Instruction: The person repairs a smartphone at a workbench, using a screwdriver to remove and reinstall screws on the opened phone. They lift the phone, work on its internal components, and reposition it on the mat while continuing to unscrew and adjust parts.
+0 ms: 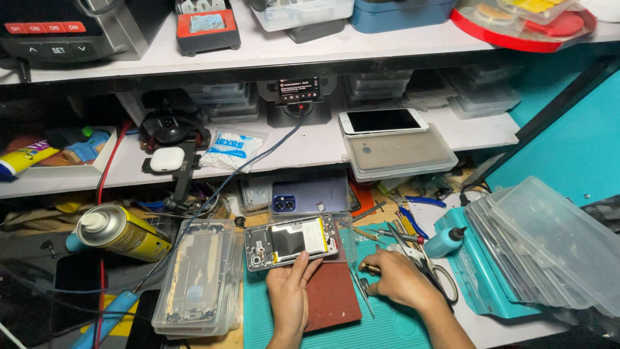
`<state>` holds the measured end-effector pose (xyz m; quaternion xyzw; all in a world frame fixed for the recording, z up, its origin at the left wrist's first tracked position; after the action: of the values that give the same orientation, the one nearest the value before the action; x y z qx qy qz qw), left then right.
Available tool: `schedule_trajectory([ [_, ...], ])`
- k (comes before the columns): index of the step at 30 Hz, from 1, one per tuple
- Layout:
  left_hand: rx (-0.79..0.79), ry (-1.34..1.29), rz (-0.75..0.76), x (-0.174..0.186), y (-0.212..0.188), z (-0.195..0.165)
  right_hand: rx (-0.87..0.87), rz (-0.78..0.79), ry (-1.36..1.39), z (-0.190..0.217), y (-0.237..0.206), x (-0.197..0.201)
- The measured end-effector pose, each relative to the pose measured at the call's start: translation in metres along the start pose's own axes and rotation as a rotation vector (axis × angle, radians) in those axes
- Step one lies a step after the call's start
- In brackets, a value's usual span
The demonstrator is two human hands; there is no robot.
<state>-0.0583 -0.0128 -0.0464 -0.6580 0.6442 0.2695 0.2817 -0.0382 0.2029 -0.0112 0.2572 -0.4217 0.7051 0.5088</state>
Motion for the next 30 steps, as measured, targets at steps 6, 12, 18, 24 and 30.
schedule_trajectory([
  [6, 0.021, 0.020, 0.007, 0.001, 0.000, 0.003, -0.040, 0.041, 0.048, 0.000, -0.003, -0.004],
  [12, 0.009, -0.013, 0.004, 0.002, 0.002, 0.003, -0.017, 0.075, 0.199, -0.022, -0.001, 0.000],
  [18, 0.013, -0.077, -0.005, 0.002, 0.005, 0.003, 0.141, -0.212, 0.828, -0.030, 0.009, 0.023],
  [24, 0.013, -0.121, 0.002, 0.002, 0.005, 0.000, 0.150, -0.213, 1.146, -0.012, 0.029, 0.005],
  [30, 0.017, -0.138, 0.005, 0.001, 0.006, -0.001, 0.148, -0.234, 1.106, 0.004, 0.035, -0.004],
])
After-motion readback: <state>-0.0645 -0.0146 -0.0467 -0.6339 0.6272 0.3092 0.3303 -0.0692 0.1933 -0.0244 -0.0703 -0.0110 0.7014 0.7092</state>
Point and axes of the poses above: each hand's wrist, its own y-axis towards the middle knuckle, its own x-axis out of the back of the hand, z = x × y, the point moved 7 cm from there along y, towards the middle knuckle, and after that the axes turned 4 degrees about z, right-handed, at the moved point
